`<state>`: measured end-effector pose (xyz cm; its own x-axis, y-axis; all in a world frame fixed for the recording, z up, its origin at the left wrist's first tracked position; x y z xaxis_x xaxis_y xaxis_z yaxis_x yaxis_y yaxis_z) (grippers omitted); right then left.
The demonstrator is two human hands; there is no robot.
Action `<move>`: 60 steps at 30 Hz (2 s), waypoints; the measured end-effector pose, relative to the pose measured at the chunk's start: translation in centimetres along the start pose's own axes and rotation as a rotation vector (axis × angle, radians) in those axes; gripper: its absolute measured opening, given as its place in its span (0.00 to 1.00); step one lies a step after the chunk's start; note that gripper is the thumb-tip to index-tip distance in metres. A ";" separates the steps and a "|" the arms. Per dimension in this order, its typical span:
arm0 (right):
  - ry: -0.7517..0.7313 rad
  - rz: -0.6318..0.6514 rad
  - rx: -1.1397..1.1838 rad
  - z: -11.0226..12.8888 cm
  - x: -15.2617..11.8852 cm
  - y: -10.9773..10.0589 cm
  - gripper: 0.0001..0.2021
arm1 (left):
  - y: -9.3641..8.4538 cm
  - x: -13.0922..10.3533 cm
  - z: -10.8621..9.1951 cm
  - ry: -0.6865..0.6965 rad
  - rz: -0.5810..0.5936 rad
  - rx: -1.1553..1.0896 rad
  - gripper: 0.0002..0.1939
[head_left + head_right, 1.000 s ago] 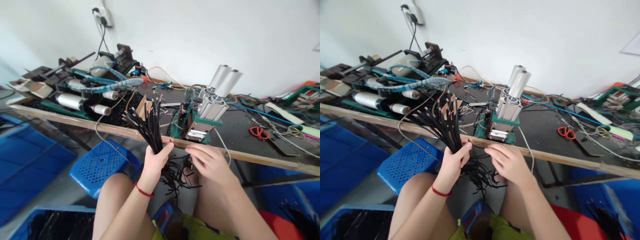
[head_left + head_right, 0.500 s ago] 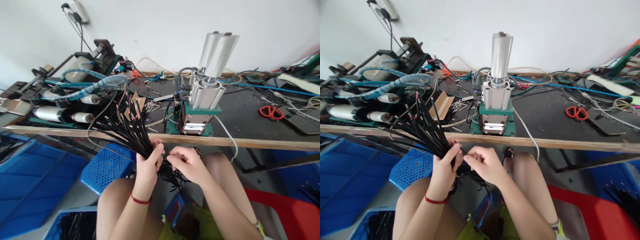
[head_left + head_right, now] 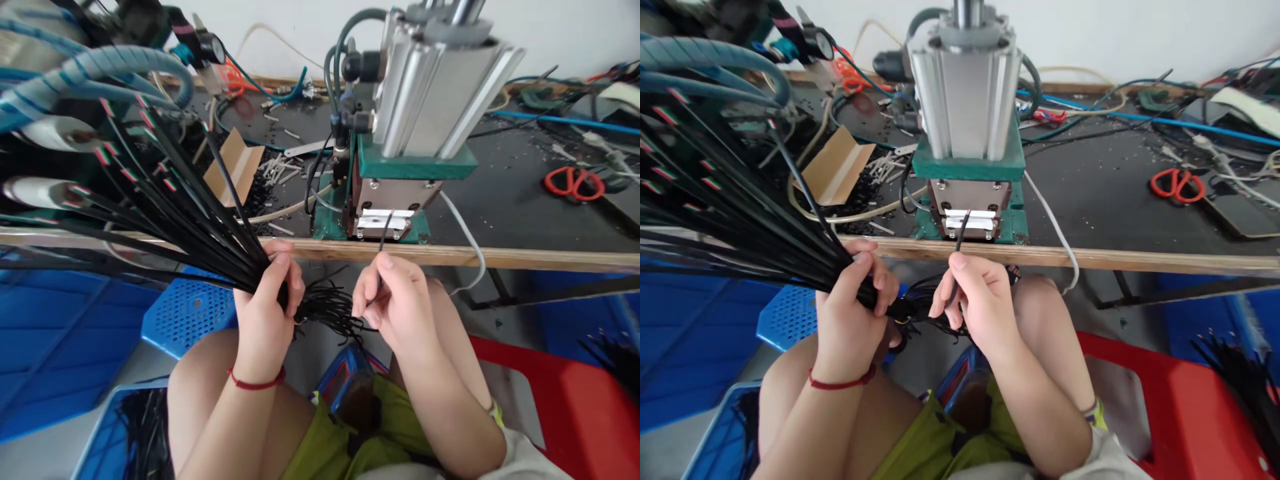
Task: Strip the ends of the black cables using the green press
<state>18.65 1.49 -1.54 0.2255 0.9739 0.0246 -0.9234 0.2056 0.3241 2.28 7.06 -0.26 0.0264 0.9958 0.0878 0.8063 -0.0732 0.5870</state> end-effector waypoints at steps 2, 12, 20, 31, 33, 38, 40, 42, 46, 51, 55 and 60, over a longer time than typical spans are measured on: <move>-0.051 -0.037 0.015 0.8 0.3 -0.5 0.26 | 0.1 0.2 0.4 0.007 0.002 -0.011 0.01; -0.336 -0.089 -0.085 2.0 -0.3 -1.5 0.09 | 0.4 0.6 1.0 0.023 -0.027 0.015 0.07; -0.302 -0.188 -0.157 1.1 -1.1 -1.8 0.19 | 0.3 0.3 1.1 0.049 -0.055 0.028 0.10; -0.246 -0.069 -0.117 -0.1 0.4 -1.3 0.27 | -0.1 0.3 1.1 0.054 -0.055 0.057 0.12; -0.260 -0.064 -0.124 0.1 0.8 -1.2 0.27 | 0.1 0.4 1.2 0.027 -0.062 0.057 0.15; -0.286 -0.087 -0.135 0.2 1.9 -1.0 0.27 | 0.3 0.5 1.6 -0.011 -0.074 0.057 0.16; -0.284 -0.099 -0.132 0.1 2.1 -1.0 0.27 | 0.4 0.5 1.9 -0.019 -0.052 0.048 0.15; -0.288 -0.108 -0.136 0.1 2.2 -1.0 0.26 | 0.6 0.7 2.3 -0.018 -0.020 0.027 0.12; -0.293 -0.128 -0.160 0.1 2.1 -0.8 0.26 | 0.8 1.1 3.2 -0.044 0.005 -0.027 0.08; -0.272 -0.149 -0.170 0.2 2.1 -0.7 0.26 | 0.8 1.4 3.5 -0.051 -0.017 -0.043 0.08; -0.255 -0.172 -0.189 0.4 2.1 -0.9 0.27 | 0.9 1.3 3.5 -0.031 -0.008 -0.019 0.08; -0.240 -0.178 -0.140 0.3 2.1 -0.9 0.26 | 0.8 1.3 3.4 -0.012 0.007 0.021 0.07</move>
<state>20.06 3.35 -1.54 0.4381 0.8749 0.2065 -0.8931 0.3976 0.2103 4.97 8.53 -2.37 0.0388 0.9959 0.0820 0.8185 -0.0787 0.5692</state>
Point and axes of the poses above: each hand's wrist, its own x-axis towards the middle knuckle, its own y-axis out of the palm, z = x × y, the point moved 6 cm from there along x, towards the middle knuckle, and after that the axes turned 14 degrees about -x, right-handed, at the moved point
